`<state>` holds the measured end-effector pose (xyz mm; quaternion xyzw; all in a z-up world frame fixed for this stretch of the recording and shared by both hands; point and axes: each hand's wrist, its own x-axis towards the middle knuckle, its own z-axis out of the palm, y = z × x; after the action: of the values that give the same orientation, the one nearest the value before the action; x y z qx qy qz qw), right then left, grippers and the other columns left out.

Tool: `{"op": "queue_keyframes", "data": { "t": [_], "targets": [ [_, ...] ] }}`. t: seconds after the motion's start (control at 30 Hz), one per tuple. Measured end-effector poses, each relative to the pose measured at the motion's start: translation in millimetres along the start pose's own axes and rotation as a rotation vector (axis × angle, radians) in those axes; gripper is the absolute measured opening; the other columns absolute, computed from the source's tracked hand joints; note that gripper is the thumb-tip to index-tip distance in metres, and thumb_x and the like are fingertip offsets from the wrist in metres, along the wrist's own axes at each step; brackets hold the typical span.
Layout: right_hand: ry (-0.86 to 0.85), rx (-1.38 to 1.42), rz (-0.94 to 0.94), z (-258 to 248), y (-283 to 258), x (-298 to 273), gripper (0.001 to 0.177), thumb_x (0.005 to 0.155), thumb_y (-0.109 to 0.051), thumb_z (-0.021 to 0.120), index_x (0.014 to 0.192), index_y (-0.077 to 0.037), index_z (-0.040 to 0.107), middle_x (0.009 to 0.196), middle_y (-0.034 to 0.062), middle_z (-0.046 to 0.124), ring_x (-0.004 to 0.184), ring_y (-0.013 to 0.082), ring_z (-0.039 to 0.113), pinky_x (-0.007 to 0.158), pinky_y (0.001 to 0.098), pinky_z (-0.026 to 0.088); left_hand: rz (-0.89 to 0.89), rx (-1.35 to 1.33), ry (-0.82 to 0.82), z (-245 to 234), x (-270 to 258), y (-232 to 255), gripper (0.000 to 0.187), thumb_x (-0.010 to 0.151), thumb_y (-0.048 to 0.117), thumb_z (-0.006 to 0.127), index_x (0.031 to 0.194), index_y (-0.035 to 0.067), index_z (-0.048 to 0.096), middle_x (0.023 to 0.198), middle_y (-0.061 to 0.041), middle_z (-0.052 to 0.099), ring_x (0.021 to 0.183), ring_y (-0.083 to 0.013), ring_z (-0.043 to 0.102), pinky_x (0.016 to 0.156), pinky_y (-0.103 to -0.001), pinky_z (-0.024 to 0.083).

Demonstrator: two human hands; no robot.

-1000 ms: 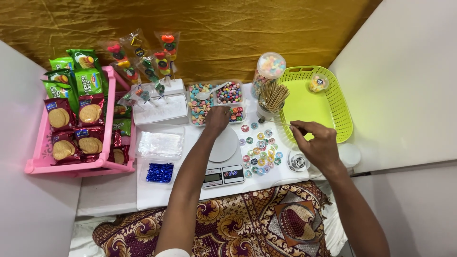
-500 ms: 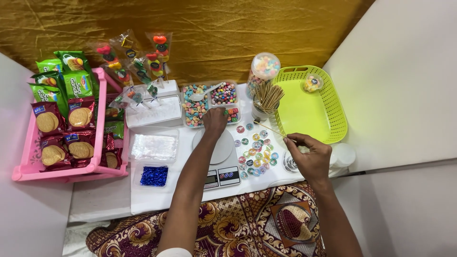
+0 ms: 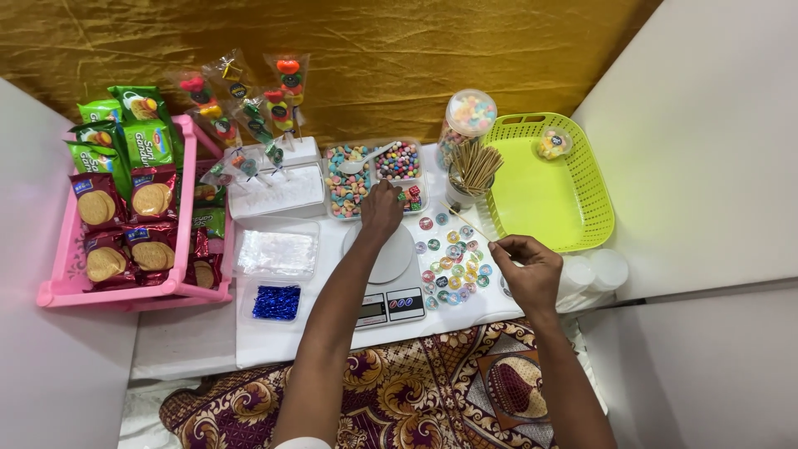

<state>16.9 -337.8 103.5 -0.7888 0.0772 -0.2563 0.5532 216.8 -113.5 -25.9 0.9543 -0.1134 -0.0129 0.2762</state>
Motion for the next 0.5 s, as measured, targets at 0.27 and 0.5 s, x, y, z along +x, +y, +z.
{"op": "queue_keyframes", "data": {
  "t": [0.27,0.5],
  "targets": [
    [-0.075,0.056,0.073,18,23,-9,0.023,0.087,-0.001,0.080,0.108,0.004,0.073,0.079,0.0171,0.074,0.076,0.0186,0.070,0.071,0.0341,0.059,-0.133,-0.390,-0.024,-1,-13,-2,0.038,0.092,0.021,0.076,0.126,0.007,0.067,0.107,-0.010,0.074,0.095,-0.0228,0.073,0.079,-0.036,0.061],
    [-0.155,0.114,0.144,42,30,-22,0.033,0.091,-0.001,0.075,0.122,0.007,0.068,0.078,0.0203,0.073,0.072,0.0198,0.068,0.069,0.0356,0.060,-0.276,-0.773,-0.042,-6,-35,-14,0.041,0.091,0.024,0.077,0.126,0.006,0.063,0.101,-0.008,0.077,0.087,-0.0172,0.076,0.074,-0.028,0.060]
  ]
}}
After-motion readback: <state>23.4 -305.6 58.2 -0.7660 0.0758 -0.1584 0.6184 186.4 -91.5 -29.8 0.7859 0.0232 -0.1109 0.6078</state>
